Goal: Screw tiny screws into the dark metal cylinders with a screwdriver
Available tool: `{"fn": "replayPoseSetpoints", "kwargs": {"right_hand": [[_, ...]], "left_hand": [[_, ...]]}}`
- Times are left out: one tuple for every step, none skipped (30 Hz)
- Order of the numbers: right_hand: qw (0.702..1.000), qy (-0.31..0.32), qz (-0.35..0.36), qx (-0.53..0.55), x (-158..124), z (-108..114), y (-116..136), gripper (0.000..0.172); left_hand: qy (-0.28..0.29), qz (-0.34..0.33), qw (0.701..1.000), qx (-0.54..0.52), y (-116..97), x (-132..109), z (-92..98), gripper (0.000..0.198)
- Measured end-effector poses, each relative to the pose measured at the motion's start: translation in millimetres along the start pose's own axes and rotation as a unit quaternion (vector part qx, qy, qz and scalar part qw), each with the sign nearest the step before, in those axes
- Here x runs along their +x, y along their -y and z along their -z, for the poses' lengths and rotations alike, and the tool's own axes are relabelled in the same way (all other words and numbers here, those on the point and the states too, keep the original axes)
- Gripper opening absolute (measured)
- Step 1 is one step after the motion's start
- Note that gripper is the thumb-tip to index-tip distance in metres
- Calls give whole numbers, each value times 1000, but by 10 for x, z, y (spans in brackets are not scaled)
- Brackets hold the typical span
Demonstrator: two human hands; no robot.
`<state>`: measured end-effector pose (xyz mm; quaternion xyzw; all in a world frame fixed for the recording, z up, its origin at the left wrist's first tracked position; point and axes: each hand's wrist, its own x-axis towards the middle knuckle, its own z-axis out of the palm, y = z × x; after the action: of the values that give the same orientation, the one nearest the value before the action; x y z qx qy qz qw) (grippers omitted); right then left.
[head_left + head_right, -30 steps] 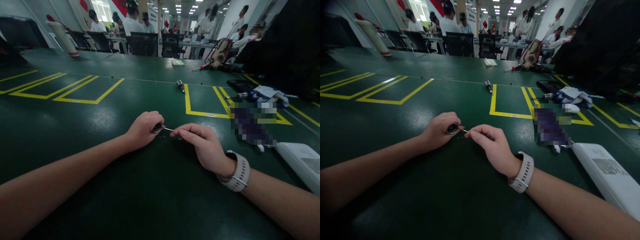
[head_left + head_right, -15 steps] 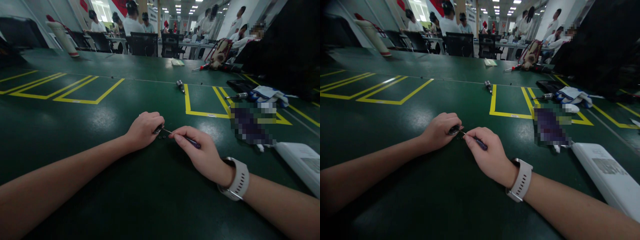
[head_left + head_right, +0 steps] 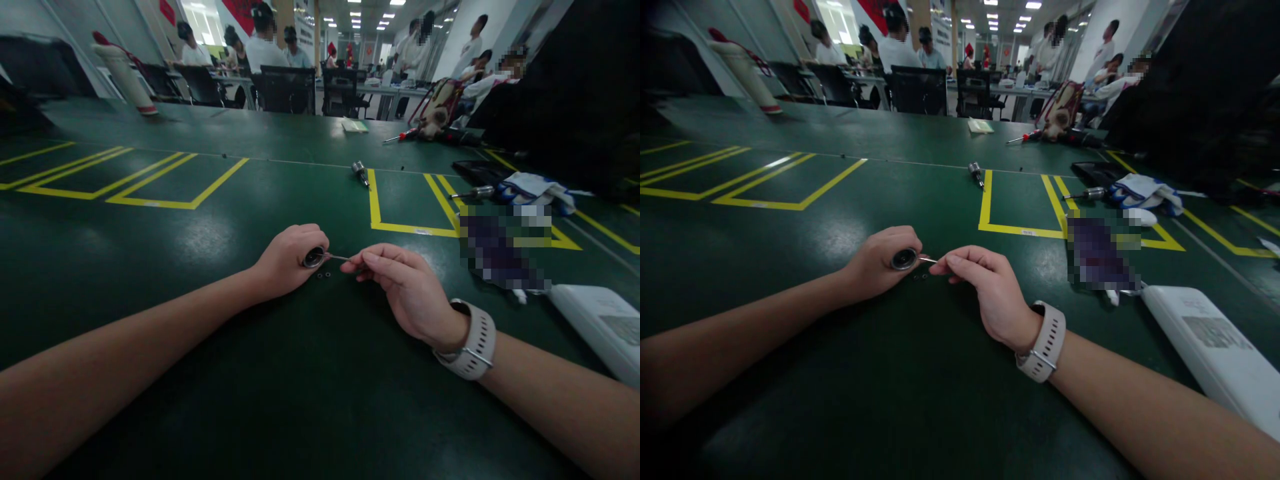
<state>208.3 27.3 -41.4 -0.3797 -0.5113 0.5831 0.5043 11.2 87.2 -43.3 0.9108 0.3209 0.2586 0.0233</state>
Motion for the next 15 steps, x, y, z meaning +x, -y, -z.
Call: {"fn": "replayPoseSetpoints", "kwargs": {"right_hand": [[999, -4, 20, -30, -14, -1, 3, 14], [997, -6, 40, -71, -31, -5, 11, 15], [991, -7, 58, -120, -50, -11, 24, 16], [983, -7, 71, -168, -67, -19, 40, 16], [975, -2, 79, -210, -80, -27, 57, 16], [968, 4, 82, -238, -89, -32, 70, 16], [965, 13, 79, -251, -91, -33, 77, 17], [966, 20, 76, -247, -86, -29, 76, 17], [971, 26, 71, -229, -75, -20, 67, 17], [977, 29, 62, -200, -59, -8, 51, 17], [985, 28, 51, -164, -42, 4, 32, 16], [991, 25, 37, -126, -25, 15, 13, 16], [995, 22, 25, -91, -11, 23, -2, 15], [998, 18, 13, -61, -1, 27, -10, 14], [999, 15, 2, -40, 5, 27, -12, 13]], "left_hand": [[4, 8, 1000, 7, 2, 4, -2, 11], [9, 14, 1000, 17, 3, 7, -4, 10], [13, 18, 999, 29, 3, 10, -5, 10], [18, 19, 999, 42, 3, 12, -7, 10], [24, 18, 998, 55, 0, 13, -8, 10], [30, 15, 997, 66, -3, 13, -8, 10], [36, 12, 997, 74, -8, 13, -7, 10], [41, 9, 996, 77, -12, 12, -6, 11], [43, 8, 996, 76, -17, 12, -4, 11], [42, 9, 996, 72, -20, 11, 0, 11], [38, 10, 997, 64, -22, 11, 3, 11], [31, 11, 998, 55, -22, 10, 7, 11], [25, 13, 999, 44, -20, 10, 10, 10], [20, 15, 999, 33, -17, 10, 12, 10], [17, 17, 999, 21, -11, 10, 14, 10]]}}
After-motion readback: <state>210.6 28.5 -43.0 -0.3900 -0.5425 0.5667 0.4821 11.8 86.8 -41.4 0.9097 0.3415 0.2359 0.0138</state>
